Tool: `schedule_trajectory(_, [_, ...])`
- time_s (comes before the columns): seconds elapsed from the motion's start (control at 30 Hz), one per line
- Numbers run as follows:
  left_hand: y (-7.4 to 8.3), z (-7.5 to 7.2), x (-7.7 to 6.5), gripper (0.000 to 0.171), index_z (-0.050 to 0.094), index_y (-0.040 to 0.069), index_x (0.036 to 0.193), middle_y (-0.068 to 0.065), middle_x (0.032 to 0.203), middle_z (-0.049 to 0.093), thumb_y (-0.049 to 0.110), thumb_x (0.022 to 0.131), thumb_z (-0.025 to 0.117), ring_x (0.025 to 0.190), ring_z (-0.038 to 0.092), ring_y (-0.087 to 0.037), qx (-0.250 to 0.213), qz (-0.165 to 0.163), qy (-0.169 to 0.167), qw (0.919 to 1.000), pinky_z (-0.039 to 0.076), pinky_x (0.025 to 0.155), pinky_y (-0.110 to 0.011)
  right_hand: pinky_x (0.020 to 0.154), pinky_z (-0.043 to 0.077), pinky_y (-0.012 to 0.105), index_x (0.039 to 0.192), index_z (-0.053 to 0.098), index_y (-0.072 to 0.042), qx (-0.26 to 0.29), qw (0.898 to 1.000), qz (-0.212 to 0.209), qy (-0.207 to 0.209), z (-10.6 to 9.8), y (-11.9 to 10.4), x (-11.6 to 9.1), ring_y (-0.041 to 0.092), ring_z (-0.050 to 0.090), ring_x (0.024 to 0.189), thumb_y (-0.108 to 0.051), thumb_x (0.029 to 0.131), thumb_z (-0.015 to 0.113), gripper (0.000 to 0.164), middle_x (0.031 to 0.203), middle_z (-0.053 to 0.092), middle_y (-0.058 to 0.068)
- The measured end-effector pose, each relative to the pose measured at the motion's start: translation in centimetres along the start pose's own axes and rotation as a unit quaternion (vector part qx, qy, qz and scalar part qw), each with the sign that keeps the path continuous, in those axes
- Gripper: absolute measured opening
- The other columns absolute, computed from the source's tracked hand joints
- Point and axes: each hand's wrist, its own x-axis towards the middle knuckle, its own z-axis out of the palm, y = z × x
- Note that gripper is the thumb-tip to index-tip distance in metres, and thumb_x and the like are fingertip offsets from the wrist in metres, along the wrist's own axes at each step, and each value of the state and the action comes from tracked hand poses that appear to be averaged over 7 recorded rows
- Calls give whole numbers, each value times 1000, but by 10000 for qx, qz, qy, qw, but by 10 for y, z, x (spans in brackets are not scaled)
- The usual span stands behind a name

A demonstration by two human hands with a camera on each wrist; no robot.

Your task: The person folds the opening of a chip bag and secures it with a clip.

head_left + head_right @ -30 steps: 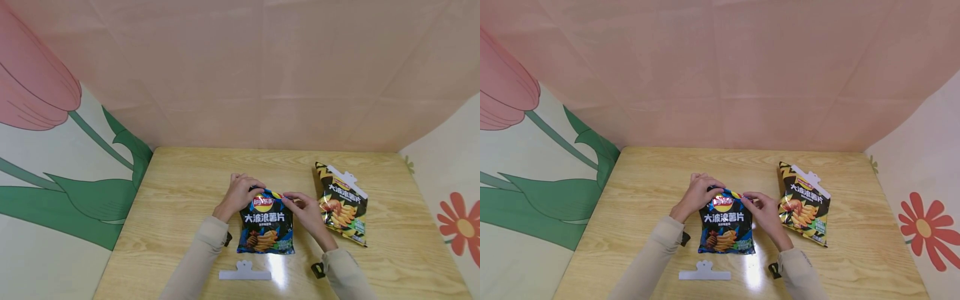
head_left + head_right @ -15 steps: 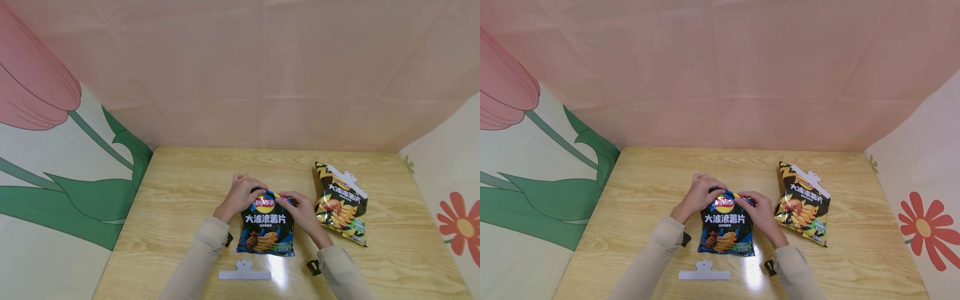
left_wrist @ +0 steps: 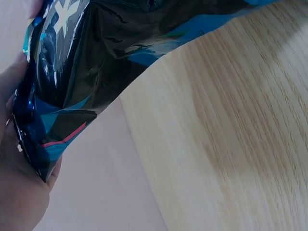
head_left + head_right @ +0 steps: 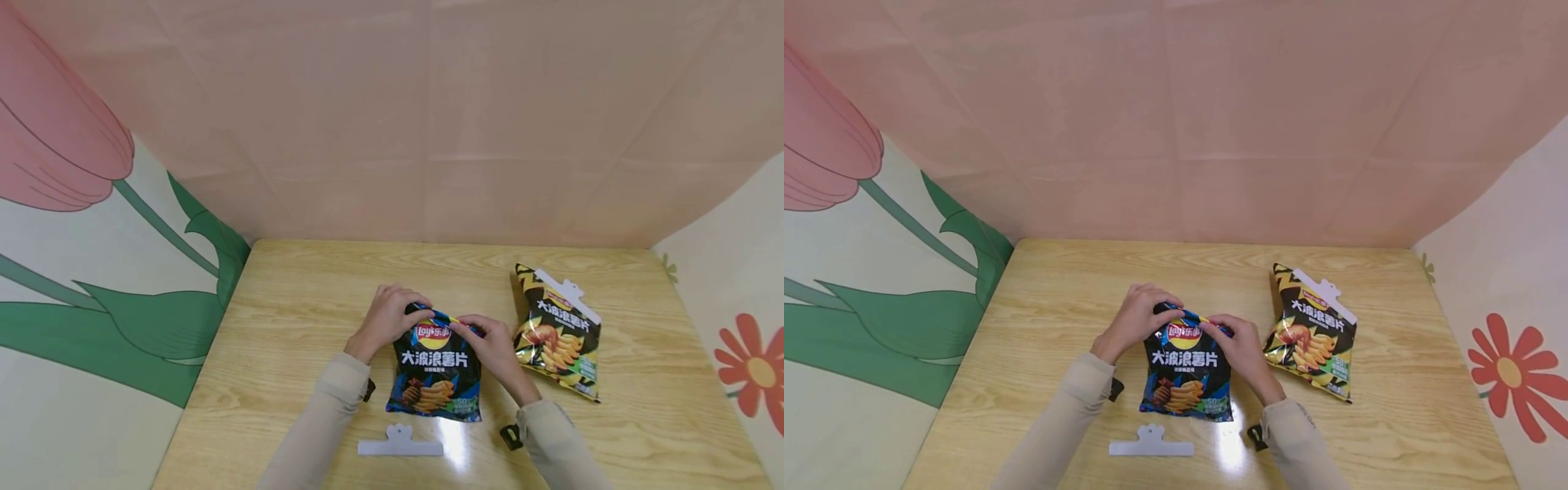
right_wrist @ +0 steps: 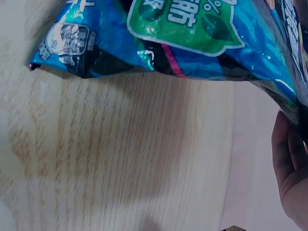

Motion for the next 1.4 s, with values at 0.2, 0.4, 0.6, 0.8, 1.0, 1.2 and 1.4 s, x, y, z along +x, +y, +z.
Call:
schedule_trajectory(0.2, [-1, 1, 0, 23, 77, 20, 105, 6, 104, 77, 37, 92, 69, 97, 65, -14, -206, 31, 56, 9998, 41, 89, -37, 73, 54, 20, 103, 76, -7, 97, 9999, 111, -15, -1, 1, -1, 1, 66, 83, -26, 93, 71, 23, 99, 77, 11])
schedule_trajectory(0.4, [-2, 5, -1, 22, 78, 20, 103, 7, 101, 77, 38, 92, 70, 96, 66, -12, -306, 29, 230, 9993, 45, 94, -37, 73, 54, 21, 108, 74, -1, 146, 9994, 273, -149, -7, -23, -7, 6, 67, 83, -16, 93, 70, 22, 102, 75, 17])
schedule_trajectory(0.6, [-4, 5, -2, 22, 78, 20, 102, 7, 99, 77, 37, 92, 70, 92, 67, -11, -286, 115, 340, 9989, 49, 90, -34, 73, 54, 21, 112, 71, 3, 190, 9985, 423, -304, -12, -40, -11, 6, 66, 83, -13, 95, 68, 24, 106, 73, 21])
schedule_trajectory(0.8, [-4, 5, -3, 21, 79, 22, 102, 8, 98, 77, 39, 91, 71, 85, 64, -9, -208, 53, 365, 9991, 46, 85, -32, 73, 54, 21, 113, 71, 1, 269, 9987, 362, -219, -6, -16, -9, 0, 64, 84, -13, 95, 68, 24, 108, 73, 20])
schedule_trajectory(1.0, [-6, 7, -3, 23, 79, 21, 100, 9, 93, 77, 40, 89, 72, 80, 56, -9, -216, -110, 449, 9987, 39, 95, -39, 73, 53, 20, 108, 74, -4, 191, 9992, 348, 2, -1, 5, -7, -1, 64, 84, -22, 94, 69, 23, 104, 75, 15])
schedule_trajectory(1.2, [-6, 8, -5, 22, 78, 22, 100, 9, 92, 76, 40, 88, 73, 82, 55, -10, -166, -79, 581, 9981, 37, 100, -42, 71, 53, 20, 103, 75, -5, 145, 9993, 326, 138, -1, 5, -6, 3, 65, 82, -27, 93, 70, 24, 101, 75, 13])
schedule_trajectory(1.4, [-8, 10, -9, 26, 76, 20, 106, 6, 104, 76, 40, 90, 71, 97, 61, -13, -280, -54, 543, 9981, 36, 103, -46, 71, 52, 20, 103, 75, -4, 54, 9995, 266, 174, 0, 4, -6, 3, 64, 81, -23, 93, 71, 22, 99, 76, 13])
